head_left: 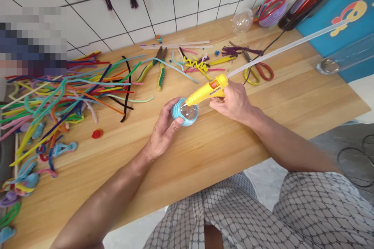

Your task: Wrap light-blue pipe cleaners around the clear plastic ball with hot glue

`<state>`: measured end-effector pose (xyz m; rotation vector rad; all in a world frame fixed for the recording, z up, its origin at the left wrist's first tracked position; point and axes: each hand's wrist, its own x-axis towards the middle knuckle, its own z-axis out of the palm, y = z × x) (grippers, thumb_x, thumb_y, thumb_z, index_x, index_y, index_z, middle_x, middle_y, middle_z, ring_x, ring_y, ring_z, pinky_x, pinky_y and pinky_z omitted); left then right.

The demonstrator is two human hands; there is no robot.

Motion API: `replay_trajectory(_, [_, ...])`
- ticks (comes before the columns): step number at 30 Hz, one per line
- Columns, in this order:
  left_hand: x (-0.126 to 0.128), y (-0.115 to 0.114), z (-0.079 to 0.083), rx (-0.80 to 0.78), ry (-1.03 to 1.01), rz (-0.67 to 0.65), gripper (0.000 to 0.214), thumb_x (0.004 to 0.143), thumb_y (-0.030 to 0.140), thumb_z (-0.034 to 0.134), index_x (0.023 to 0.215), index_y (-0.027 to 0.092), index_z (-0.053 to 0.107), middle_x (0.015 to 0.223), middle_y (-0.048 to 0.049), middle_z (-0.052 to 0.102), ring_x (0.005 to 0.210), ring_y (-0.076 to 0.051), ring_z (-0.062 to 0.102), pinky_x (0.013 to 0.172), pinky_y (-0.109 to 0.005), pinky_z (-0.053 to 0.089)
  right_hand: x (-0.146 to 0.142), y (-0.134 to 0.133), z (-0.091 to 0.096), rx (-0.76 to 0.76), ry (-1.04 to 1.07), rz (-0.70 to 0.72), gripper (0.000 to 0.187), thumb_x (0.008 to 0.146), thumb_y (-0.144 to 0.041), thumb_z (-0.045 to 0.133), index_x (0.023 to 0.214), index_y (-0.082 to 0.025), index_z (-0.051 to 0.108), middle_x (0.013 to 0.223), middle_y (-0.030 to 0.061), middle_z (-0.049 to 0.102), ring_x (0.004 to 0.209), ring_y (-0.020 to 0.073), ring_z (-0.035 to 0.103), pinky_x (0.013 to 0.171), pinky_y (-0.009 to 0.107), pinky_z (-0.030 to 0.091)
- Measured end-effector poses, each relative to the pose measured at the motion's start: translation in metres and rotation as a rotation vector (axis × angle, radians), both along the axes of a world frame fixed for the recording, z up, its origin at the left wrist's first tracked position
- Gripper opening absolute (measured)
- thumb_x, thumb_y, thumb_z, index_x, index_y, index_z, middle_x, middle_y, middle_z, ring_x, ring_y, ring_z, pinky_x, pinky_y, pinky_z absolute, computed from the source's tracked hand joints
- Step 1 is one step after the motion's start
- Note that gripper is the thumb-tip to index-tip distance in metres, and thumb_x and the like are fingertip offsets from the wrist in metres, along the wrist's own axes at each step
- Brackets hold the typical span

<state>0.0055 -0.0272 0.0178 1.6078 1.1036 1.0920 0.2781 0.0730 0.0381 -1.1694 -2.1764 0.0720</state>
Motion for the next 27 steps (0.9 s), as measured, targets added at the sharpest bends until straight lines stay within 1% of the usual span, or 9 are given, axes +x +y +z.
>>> replay_trajectory(6, [0.0006, 0.0003, 0.0006, -0.015, -0.031, -0.003, 0.060, 0.113, 0.055, 0.064, 0.165, 0.031, 0.048, 0.168, -0.0103, 0.055, 0.157, -0.029, 0.055, 0.137, -0.051, 0.043, 0.0012, -0.0012, 0.0002, -0.019, -0.034, -0.007, 0.015, 0.074, -0.020, 0.065, 0.089, -0.025, 0.063, 0.079, 0.0037, 0.070, 0.072, 0.0242, 0.067, 0.069, 0.036, 0.055])
replay_trajectory(10, [0.0004, 0.0005, 0.0003, -0.013, -0.013, 0.000, 0.061, 0.113, 0.058, 0.063, 0.165, 0.030, 0.047, 0.169, -0.0116, 0.055, 0.157, -0.031, 0.056, 0.136, -0.052, 0.044, 0.0013, -0.0004, -0.0007, -0.015, -0.014, 0.004, 0.020, 0.074, -0.019, 0.065, 0.093, -0.024, 0.065, 0.081, 0.0043, 0.071, 0.075, 0.0245, 0.069, 0.071, 0.036, 0.056])
replay_trajectory(14, [-0.0001, 0.0007, 0.0005, 0.005, 0.016, -0.002, 0.061, 0.114, 0.057, 0.062, 0.165, 0.029, 0.047, 0.168, -0.0122, 0.055, 0.156, -0.030, 0.056, 0.136, -0.052, 0.045, 0.0011, 0.0007, -0.0026, -0.001, -0.004, 0.002, 0.024, 0.075, -0.018, 0.065, 0.099, -0.022, 0.067, 0.085, 0.0046, 0.072, 0.078, 0.0243, 0.070, 0.072, 0.036, 0.056])
replay_trajectory(21, [-0.0005, 0.0011, 0.0008, 0.006, 0.016, 0.007, 0.061, 0.113, 0.057, 0.063, 0.165, 0.029, 0.048, 0.167, -0.0121, 0.057, 0.155, -0.031, 0.057, 0.135, -0.053, 0.045, 0.0008, 0.0011, -0.0021, -0.015, -0.029, -0.024, 0.023, 0.074, -0.018, 0.065, 0.097, -0.022, 0.067, 0.084, 0.0045, 0.072, 0.079, 0.0248, 0.070, 0.072, 0.035, 0.056])
replay_trajectory(27, [0.0001, 0.0013, 0.0003, -0.009, 0.004, 0.007, 0.063, 0.112, 0.060, 0.064, 0.165, 0.028, 0.047, 0.167, -0.0128, 0.056, 0.156, -0.032, 0.056, 0.137, -0.054, 0.043, -0.0001, 0.0005, 0.0005, -0.012, -0.016, -0.023, 0.023, 0.073, -0.017, 0.065, 0.096, -0.021, 0.067, 0.085, 0.0063, 0.073, 0.079, 0.0259, 0.071, 0.073, 0.036, 0.056])
